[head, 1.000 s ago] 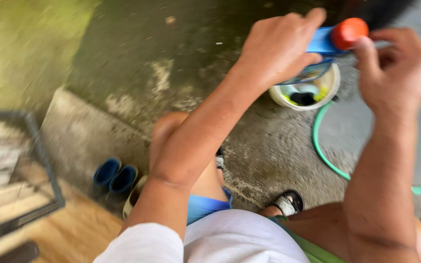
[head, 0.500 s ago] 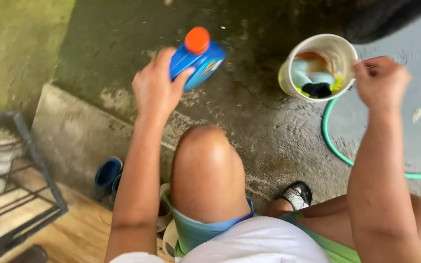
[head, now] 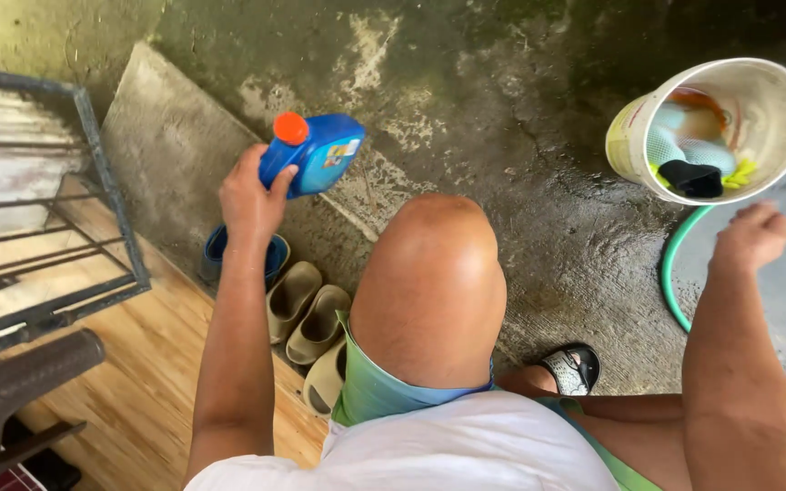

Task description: The recorder prepares soap in a bucket and washes a scooter wheel.

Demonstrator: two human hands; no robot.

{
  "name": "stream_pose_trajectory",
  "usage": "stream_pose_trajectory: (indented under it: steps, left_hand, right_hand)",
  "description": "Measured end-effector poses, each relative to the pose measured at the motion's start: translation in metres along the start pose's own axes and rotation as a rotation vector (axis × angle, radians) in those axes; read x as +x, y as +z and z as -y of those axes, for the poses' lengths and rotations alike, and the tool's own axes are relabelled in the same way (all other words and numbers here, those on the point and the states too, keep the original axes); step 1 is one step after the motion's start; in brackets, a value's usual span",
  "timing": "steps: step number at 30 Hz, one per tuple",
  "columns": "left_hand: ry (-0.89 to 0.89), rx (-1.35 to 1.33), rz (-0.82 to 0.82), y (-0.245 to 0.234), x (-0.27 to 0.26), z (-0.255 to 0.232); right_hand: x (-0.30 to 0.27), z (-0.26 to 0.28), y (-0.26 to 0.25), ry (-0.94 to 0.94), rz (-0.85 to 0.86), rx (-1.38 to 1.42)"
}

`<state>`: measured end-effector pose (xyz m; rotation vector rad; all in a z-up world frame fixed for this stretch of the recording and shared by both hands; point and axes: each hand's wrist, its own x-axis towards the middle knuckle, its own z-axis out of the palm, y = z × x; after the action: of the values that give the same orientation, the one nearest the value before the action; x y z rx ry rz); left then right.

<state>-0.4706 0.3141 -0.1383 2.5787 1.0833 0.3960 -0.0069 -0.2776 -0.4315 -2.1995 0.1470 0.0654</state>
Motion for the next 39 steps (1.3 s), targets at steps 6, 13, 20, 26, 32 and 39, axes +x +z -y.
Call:
stream_pose_trajectory:
  steps: [6, 13, 20, 26, 32, 39]
  left_hand:
    - [-0.177, 0.001, 0.011, -0.005, -0.046, 0.051]
    - [-0.272, 0.142, 0.215, 0.008, -0.103, 0.084]
    - [-0.338, 0.234, 0.316, 0.008, -0.103, 0.090]
    - [-0.229, 0.489, 0.367, -0.023, -0.037, -0.037]
    - [0.187, -0.092, 0.131, -0.053, 0.016, -0.246]
    - [0.624, -0.536, 0.417, 0.005, -0.008, -0.412]
  right_hand:
    - [-0.028, -0.032, 0.026, 0.032, 0.181, -0.585]
    - [-0.047, -0.015, 0.025, 0.003, 0.099, -0.540]
    - [-0.057, -0.013, 0.026, 0.168, 0.159, -0.538]
    - [-0.071, 0.019, 0.009, 0.021, 0.030, -0.517]
    - [-0.071, 0.092, -0.057, -0.030, 0.139, -0.474]
    - [-0.138, 0.211, -0.131, -0.070, 0.304, -0.184]
